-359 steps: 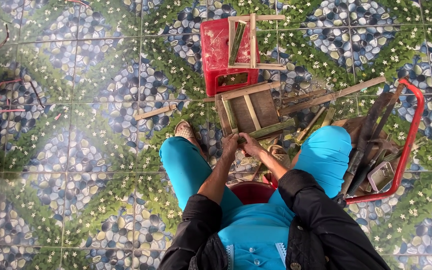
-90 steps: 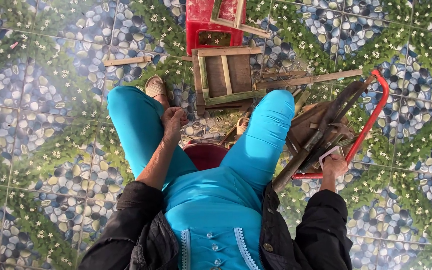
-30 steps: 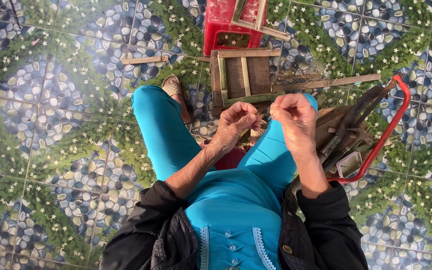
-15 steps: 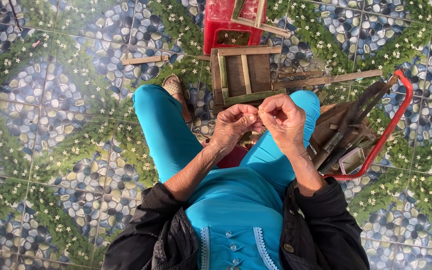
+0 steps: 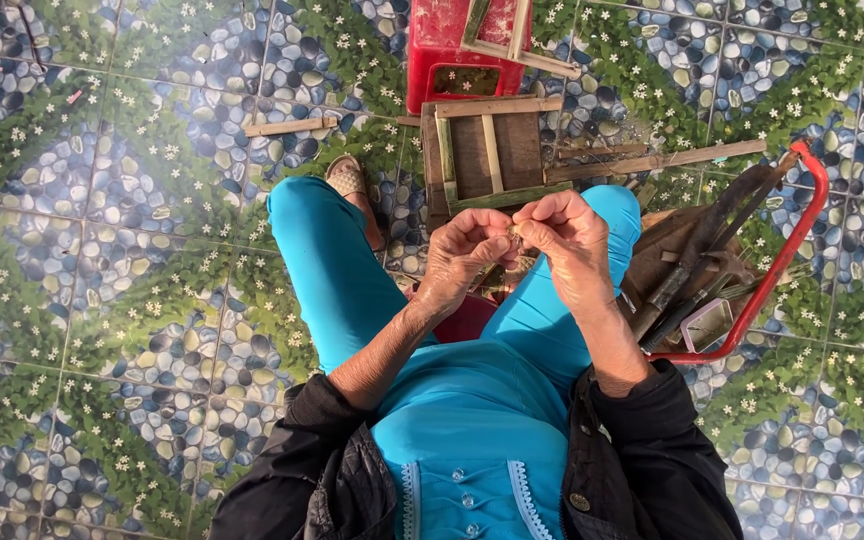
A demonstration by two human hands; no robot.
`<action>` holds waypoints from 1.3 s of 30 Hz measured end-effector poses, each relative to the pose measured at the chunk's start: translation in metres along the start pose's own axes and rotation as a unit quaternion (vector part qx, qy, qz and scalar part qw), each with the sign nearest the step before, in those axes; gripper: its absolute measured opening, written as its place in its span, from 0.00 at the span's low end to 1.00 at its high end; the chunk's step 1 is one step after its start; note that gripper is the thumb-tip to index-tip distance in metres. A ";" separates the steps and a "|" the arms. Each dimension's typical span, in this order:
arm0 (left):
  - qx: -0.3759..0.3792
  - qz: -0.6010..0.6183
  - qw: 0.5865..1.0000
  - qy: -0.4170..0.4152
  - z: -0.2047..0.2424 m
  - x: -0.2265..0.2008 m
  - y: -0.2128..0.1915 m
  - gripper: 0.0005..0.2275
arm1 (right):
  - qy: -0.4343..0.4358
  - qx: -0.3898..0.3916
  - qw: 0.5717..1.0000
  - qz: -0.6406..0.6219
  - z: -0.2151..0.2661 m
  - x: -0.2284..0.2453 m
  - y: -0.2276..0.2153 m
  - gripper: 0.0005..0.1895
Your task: The person assembles a small bamboo stool by hand, using a hammer to drive nails into the frame. They position bamboo pieces, align joints, and secure them with nails while seated on a low stool.
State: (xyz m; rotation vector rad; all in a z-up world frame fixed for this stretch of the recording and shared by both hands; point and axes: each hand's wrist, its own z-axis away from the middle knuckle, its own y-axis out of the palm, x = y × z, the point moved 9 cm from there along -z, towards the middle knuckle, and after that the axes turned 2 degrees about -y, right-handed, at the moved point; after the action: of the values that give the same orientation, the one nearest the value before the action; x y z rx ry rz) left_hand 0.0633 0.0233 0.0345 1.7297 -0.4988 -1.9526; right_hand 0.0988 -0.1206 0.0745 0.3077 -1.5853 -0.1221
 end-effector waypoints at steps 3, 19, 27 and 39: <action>0.022 0.039 0.999 -0.015 -0.001 0.011 -0.005 0.13 | 0.023 0.036 0.999 0.005 -0.005 -0.013 -0.008 0.12; 0.153 0.072 0.975 -0.142 0.010 0.046 0.007 0.16 | 0.023 0.024 0.991 0.127 0.011 0.004 -0.047 0.08; 0.166 0.023 0.970 -0.178 0.014 0.053 -0.022 0.06 | -0.053 -0.287 0.935 0.202 0.067 0.000 -0.328 0.08; -0.048 0.051 0.993 -0.092 -0.001 0.051 -0.071 0.02 | 0.150 -0.371 0.573 0.715 0.191 -0.157 -0.572 0.10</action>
State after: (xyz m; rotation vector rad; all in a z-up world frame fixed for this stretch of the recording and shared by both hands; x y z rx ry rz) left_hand 0.0520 0.0523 -0.0478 1.4456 -0.5369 -2.0385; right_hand -0.0209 -0.6464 -0.2371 -1.5720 -0.8860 0.5108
